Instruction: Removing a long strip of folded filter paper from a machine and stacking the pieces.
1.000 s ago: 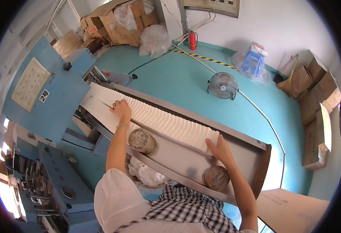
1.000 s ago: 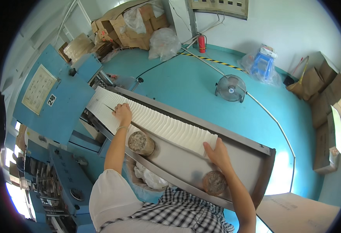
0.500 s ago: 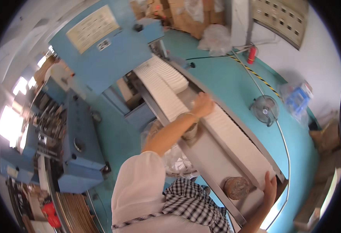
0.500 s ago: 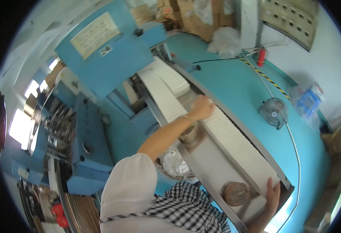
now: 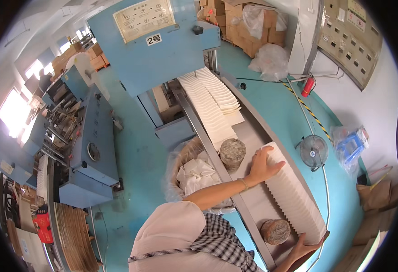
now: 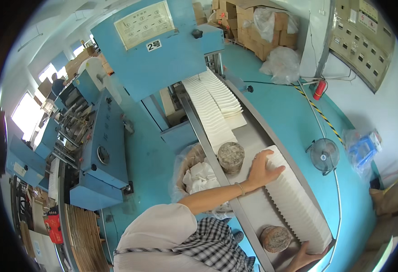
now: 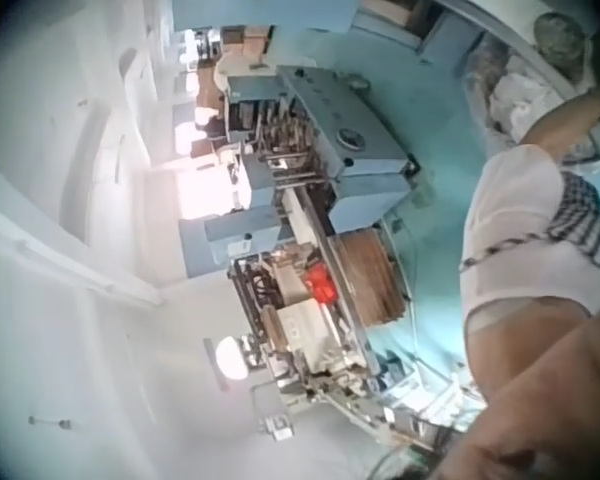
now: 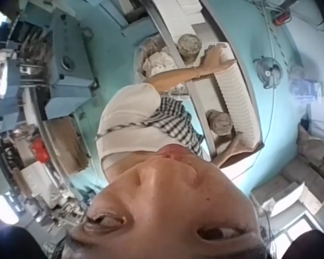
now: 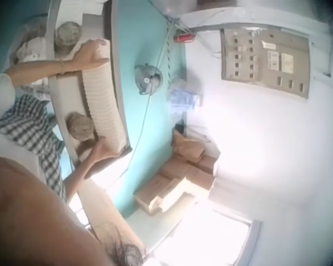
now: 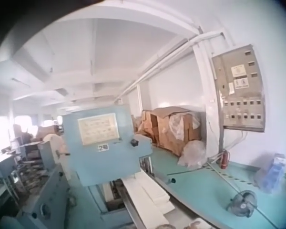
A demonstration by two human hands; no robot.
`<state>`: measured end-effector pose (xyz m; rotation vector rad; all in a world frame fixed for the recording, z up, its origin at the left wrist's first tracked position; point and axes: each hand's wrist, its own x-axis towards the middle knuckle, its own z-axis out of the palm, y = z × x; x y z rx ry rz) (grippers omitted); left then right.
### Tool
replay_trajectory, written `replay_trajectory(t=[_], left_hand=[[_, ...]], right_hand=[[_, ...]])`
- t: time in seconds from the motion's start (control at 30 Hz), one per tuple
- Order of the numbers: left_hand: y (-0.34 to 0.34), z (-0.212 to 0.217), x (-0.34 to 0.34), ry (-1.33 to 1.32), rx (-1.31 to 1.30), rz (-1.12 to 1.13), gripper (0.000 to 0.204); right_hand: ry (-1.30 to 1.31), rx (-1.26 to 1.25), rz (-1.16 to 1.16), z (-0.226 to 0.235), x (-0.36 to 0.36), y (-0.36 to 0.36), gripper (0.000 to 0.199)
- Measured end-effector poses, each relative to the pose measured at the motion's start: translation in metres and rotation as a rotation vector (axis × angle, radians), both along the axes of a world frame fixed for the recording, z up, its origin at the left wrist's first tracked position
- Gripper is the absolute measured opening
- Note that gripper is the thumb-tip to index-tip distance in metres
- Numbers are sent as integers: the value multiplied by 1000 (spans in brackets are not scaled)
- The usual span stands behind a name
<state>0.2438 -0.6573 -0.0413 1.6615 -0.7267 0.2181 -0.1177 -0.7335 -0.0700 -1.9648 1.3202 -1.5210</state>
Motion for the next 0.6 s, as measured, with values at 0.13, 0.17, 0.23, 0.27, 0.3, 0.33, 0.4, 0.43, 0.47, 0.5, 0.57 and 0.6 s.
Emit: replay_trajectory(t=[0.13,0.17,0.23,0.27,0.3,0.33,0.4,0.43,0.47,0.5,0.57,0.6], left_hand=[[13,0,-6,124,-46,-270,70],[17,1,-6,144,-28,-362,71],[22,-3,-2,135,-12,-390,71],[24,-6,1,127,-23,-385,70],[24,-7,2,119,-35,-386,70],[25,-8,2,120,-39,-389,70],[25,-12,2,126,-53,-360,71],[24,-10,0,128,-56,-368,71],[22,-8,-4,129,-60,-366,69],[24,-5,-5,130,-63,-351,67],[17,-4,-4,121,-99,-368,65],[18,-4,-5,108,-133,-362,64]], right_hand=[[85,153,-151,-27,-54,-24,85],[87,146,-145,-35,-59,-28,85],[182,218,-189,0,-34,9,78],[776,-415,-326,29,-16,26,66],[777,-420,-328,47,-3,41,66],[681,-313,-228,61,8,56,57],[430,71,32,84,39,93,38],[267,342,189,91,52,107,31],[271,341,179,89,60,113,31],[509,285,244,83,69,115,59],[758,246,262,78,77,115,94],[847,288,298,81,80,107,95]])
